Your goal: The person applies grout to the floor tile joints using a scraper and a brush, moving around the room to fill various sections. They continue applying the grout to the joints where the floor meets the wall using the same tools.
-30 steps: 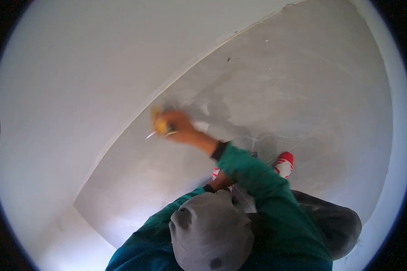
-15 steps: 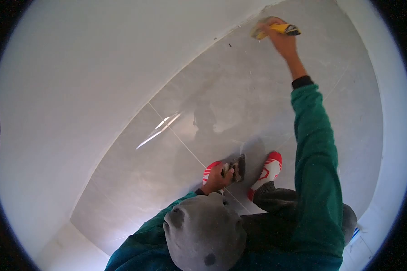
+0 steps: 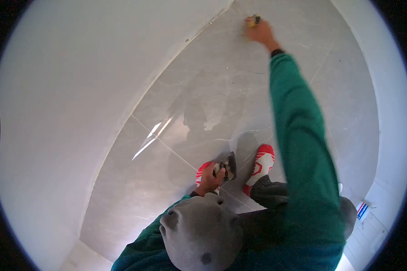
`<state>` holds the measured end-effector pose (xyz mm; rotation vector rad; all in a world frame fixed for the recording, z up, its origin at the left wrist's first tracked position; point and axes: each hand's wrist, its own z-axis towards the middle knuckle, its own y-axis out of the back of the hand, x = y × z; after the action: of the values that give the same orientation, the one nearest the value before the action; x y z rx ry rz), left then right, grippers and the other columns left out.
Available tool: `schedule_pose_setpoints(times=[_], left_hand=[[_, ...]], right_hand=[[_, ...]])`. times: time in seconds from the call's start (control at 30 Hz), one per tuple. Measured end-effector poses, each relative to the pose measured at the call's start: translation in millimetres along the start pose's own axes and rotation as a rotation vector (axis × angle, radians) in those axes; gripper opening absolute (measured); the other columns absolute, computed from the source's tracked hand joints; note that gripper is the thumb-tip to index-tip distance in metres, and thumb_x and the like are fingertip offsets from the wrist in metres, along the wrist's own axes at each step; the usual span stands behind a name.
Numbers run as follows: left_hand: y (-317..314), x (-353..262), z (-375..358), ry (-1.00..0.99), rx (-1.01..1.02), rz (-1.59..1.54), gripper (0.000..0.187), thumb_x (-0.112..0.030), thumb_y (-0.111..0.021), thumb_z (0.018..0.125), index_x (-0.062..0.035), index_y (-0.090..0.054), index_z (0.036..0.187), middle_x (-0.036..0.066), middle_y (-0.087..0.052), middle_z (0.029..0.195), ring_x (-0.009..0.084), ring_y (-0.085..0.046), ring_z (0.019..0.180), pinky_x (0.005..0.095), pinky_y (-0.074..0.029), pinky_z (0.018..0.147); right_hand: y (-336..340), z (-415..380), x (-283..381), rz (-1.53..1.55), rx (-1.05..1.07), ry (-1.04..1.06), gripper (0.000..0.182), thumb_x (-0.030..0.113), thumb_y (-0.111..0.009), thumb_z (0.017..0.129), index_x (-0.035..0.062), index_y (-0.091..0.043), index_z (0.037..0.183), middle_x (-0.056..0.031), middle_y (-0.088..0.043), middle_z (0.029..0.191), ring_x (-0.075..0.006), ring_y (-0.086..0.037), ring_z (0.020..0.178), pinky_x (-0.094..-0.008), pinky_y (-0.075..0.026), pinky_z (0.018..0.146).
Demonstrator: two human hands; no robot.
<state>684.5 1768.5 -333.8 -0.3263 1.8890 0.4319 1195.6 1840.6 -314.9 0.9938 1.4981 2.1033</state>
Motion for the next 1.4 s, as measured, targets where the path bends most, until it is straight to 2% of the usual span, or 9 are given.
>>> schedule_pose_setpoints(times=[0.2,0.33,0.47,0.67,0.73,0.9,1.13,1.33,1.4], left_hand=[[2,-4,0,0.003,0.006,0.022,0.021,-0.020,-0.058,0.079,-0.0006,-0.055,0.087,0.020,-0.058,0.073,0.0368,-0.057,0.068,0.0410,-0.044,0.059],[3,-2,1,-0.014,0.040,0.067,0.021,-0.020,-0.058,0.079,-0.0014,-0.055,0.088,0.020,-0.058,0.074,0.0371,-0.057,0.069,0.0407,-0.044,0.059],[1,-10,5,-0.025,0.027,0.029,0.020,-0.019,-0.058,0.079,-0.0012,-0.054,0.086,0.019,-0.057,0.072,0.0374,-0.056,0.067,0.0413,-0.043,0.057],[-1,2,-2,0.006,0.021,0.103,0.021,-0.020,-0.059,0.079,-0.0007,-0.053,0.084,0.019,-0.057,0.069,0.0374,-0.056,0.064,0.0419,-0.043,0.055],[0,-2,2,-0.005,0.026,0.084,0.022,-0.021,-0.059,0.078,-0.0007,-0.053,0.083,0.018,-0.056,0.069,0.0374,-0.056,0.064,0.0420,-0.043,0.055],[0,-6,2,-0.012,0.004,0.130,0.022,-0.023,-0.059,0.079,-0.0017,-0.054,0.081,0.019,-0.056,0.068,0.0377,-0.055,0.063,0.0426,-0.043,0.055],[-2,-3,3,-0.137,-0.094,0.051,0.021,-0.022,-0.059,0.078,-0.0018,-0.054,0.080,0.019,-0.055,0.066,0.0377,-0.056,0.063,0.0427,-0.043,0.054],[-1,3,3,-0.021,0.028,0.105,0.020,-0.021,-0.059,0.078,-0.0018,-0.055,0.083,0.018,-0.056,0.067,0.0377,-0.056,0.062,0.0418,-0.044,0.053],[-3,5,2,-0.092,-0.011,0.088,0.020,-0.021,-0.060,0.077,-0.0020,-0.056,0.085,0.017,-0.057,0.069,0.0365,-0.057,0.062,0.0406,-0.044,0.053]], right_hand=[[73,-36,63,0.793,-0.046,0.025,0.032,0.011,-0.062,0.078,0.0070,-0.058,0.109,-0.0008,-0.061,0.088,-0.0117,-0.059,0.068,-0.0217,-0.049,0.055],[-42,-143,198,0.591,0.000,0.334,0.044,0.023,-0.062,0.073,0.0098,-0.053,0.114,-0.0087,-0.052,0.112,-0.0263,-0.043,0.111,-0.0411,-0.030,0.098],[-44,-222,288,0.883,0.832,0.316,0.042,0.024,-0.057,0.076,0.0225,-0.052,0.118,-0.0053,-0.052,0.114,-0.0275,-0.047,0.110,-0.0405,-0.033,0.097],[9,-99,49,0.542,0.225,-0.068,0.036,0.035,-0.057,0.080,0.0149,-0.054,0.110,-0.0066,-0.064,0.084,-0.0211,-0.062,0.072,-0.0329,-0.051,0.065],[61,-56,-22,-0.491,0.239,0.025,0.037,0.033,-0.058,0.081,0.0193,-0.055,0.116,-0.0050,-0.065,0.087,-0.0195,-0.064,0.074,-0.0311,-0.052,0.064],[64,-86,50,0.628,0.214,0.120,0.048,0.031,-0.065,0.077,0.0141,-0.052,0.120,-0.0052,-0.061,0.104,-0.0179,-0.060,0.085,-0.0287,-0.050,0.074],[-16,-253,207,0.849,0.716,0.537,0.052,0.021,-0.068,0.075,0.0090,-0.049,0.122,-0.0065,-0.052,0.120,-0.0220,-0.048,0.112,-0.0376,-0.034,0.096],[59,-77,-57,-0.511,0.236,0.010,0.049,0.030,-0.069,0.072,0.0075,-0.056,0.114,-0.0144,-0.063,0.097,-0.0312,-0.058,0.092,-0.0332,-0.048,0.079],[102,-81,3,-0.155,0.189,0.104,0.046,0.028,-0.066,0.076,0.0083,-0.054,0.117,-0.0130,-0.061,0.103,-0.0256,-0.059,0.092,-0.0312,-0.048,0.079]])
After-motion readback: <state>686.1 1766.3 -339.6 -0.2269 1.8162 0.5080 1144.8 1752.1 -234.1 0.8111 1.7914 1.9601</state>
